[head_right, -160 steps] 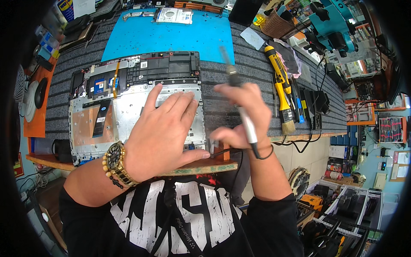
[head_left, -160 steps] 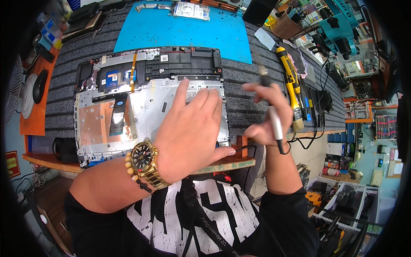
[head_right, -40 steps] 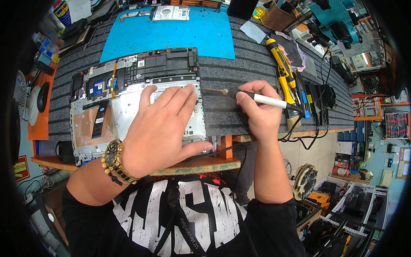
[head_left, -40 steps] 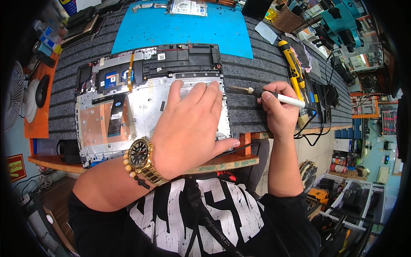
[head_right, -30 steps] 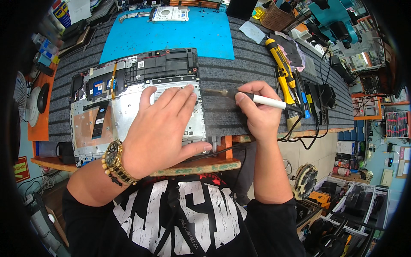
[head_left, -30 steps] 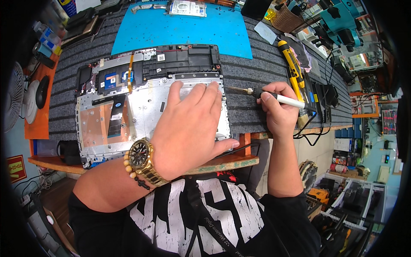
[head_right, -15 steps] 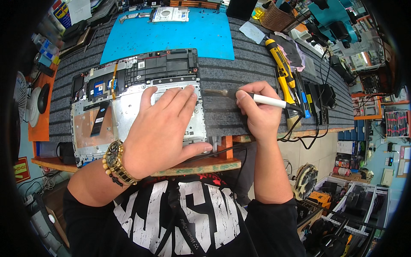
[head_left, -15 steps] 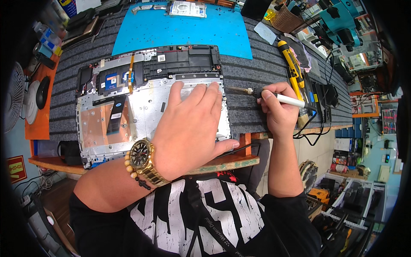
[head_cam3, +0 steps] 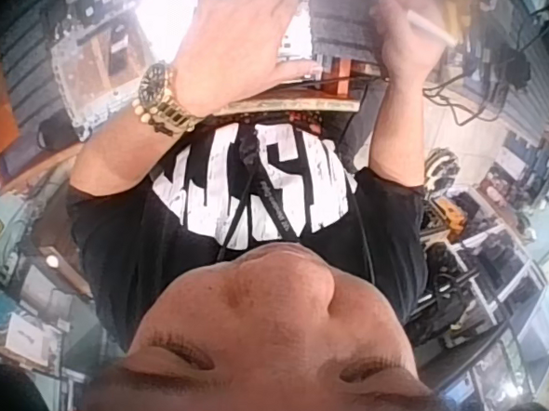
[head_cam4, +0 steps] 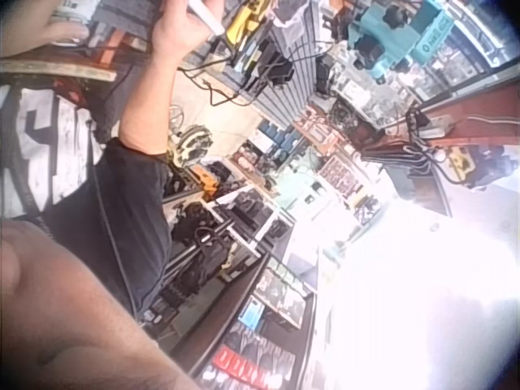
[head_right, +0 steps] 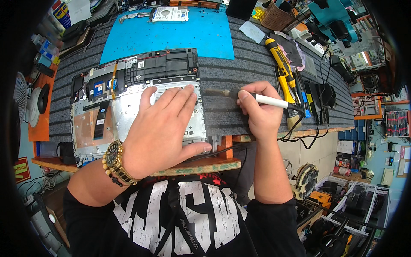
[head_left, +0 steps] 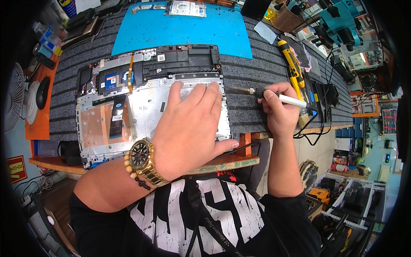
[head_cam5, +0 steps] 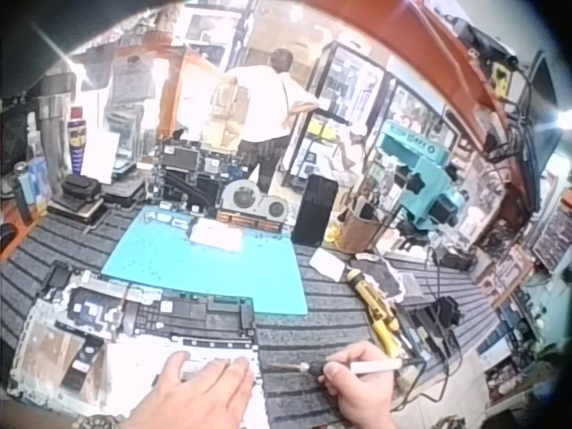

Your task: The person uses a soldering iron and a metal tool to detach components on the underside of a laptop chassis, then picks up the chassis and turns it over.

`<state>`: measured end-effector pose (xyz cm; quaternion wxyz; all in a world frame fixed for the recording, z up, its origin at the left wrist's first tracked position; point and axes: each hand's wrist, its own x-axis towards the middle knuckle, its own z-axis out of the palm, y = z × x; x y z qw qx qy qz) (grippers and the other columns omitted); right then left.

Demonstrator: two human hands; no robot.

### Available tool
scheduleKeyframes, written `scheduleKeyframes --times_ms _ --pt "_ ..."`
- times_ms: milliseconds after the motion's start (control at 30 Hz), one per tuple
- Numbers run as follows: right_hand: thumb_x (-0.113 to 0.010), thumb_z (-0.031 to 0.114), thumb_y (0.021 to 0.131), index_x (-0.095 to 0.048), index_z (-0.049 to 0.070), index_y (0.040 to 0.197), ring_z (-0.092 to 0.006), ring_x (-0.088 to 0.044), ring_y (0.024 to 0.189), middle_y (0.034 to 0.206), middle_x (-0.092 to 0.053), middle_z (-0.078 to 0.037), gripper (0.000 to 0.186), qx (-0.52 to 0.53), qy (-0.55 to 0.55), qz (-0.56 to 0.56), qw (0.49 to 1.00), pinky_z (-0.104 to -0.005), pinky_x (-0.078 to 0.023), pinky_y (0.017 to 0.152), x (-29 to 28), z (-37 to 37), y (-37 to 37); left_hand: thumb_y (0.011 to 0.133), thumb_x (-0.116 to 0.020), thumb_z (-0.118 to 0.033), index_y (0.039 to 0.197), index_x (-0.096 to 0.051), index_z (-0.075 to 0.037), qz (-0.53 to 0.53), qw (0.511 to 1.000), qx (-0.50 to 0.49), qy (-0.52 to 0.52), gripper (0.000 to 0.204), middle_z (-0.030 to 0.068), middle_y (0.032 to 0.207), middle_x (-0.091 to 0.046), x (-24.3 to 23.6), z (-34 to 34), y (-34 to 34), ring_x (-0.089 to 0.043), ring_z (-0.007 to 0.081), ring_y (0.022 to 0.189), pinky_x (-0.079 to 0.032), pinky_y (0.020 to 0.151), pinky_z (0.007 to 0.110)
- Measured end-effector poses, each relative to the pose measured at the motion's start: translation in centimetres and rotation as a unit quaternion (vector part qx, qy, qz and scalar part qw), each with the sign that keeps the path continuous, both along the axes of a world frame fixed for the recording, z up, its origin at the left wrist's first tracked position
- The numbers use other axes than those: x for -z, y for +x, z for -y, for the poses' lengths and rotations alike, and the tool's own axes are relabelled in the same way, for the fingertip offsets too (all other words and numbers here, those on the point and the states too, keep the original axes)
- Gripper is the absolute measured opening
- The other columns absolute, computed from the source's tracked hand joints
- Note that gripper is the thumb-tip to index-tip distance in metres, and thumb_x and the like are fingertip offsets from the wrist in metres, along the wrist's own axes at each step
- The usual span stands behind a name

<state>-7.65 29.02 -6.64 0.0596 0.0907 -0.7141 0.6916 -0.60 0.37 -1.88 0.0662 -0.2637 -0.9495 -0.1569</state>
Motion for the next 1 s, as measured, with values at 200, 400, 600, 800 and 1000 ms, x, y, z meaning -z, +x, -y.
scheduleKeyframes --times_ms 200,400,600,800,1000 --pt "-0.085 0.005 0.106 -0.076 0.001 0.112 -0.0076 -0.066 0.071 0.089 -0.079 -0.005 0.011 0.001 0.011 0.002 1.000 -0.0242 -0.050 0.064 -0.03 0.09 0.04 0.097 -0.083 -0.071 0.153 -0.067 0.015 -0.006 1.000 0.001 -0.002 0.103 0.0247 0.162 -0.066 0.07 0.02 0.04 -0.060 0.0372 0.151 -0.037 0.131 0.066" --pt "-0.085 0.004 0.106 -0.076 0.001 0.112 -0.0078 -0.066 0.071 0.090 -0.079 -0.006 0.011 0.004 -0.002 0.004 1.000 -0.0243 -0.051 0.064 -0.13 0.23 0.02 0.097 -0.084 -0.070 0.152 -0.067 0.015 -0.005 1.000 0.001 0.000 0.103 0.0248 0.162 -0.066 0.02 -0.01 0.04 -0.060 0.0371 0.151 -0.038 0.131 0.066" --pt "-0.085 0.004 0.107 -0.076 0.001 0.112 -0.0086 -0.067 0.071 0.090 -0.079 -0.007 0.011 0.001 0.003 0.005 1.000 -0.0248 -0.051 0.064 -0.14 0.26 0.03 0.097 -0.084 -0.069 0.153 -0.067 0.015 -0.004 1.000 0.001 0.000 0.102 0.0248 0.162 -0.066 -0.05 0.00 0.07 -0.060 0.0372 0.151 -0.038 0.131 0.066" --pt "-0.085 0.004 0.107 -0.076 0.001 0.112 -0.0085 -0.067 0.071 0.089 -0.079 -0.006 0.011 0.006 -0.009 0.003 1.000 -0.0249 -0.051 0.064 -0.20 0.34 -0.01 0.096 -0.085 -0.069 0.153 -0.067 0.015 -0.006 1.000 0.000 -0.001 0.103 0.0248 0.162 -0.066 0.02 -0.01 0.05 -0.060 0.0372 0.151 -0.037 0.131 0.067" --pt "-0.084 0.004 0.107 -0.076 0.001 0.111 -0.0092 -0.067 0.071 0.088 -0.078 -0.006 0.010 0.003 0.008 0.006 1.000 -0.0251 -0.051 0.064 -0.27 0.35 0.07 0.097 -0.084 -0.070 0.153 -0.067 0.015 -0.004 1.000 0.000 -0.002 0.103 0.0247 0.163 -0.066 -0.02 -0.02 0.05 -0.060 0.0375 0.152 -0.037 0.132 0.067"
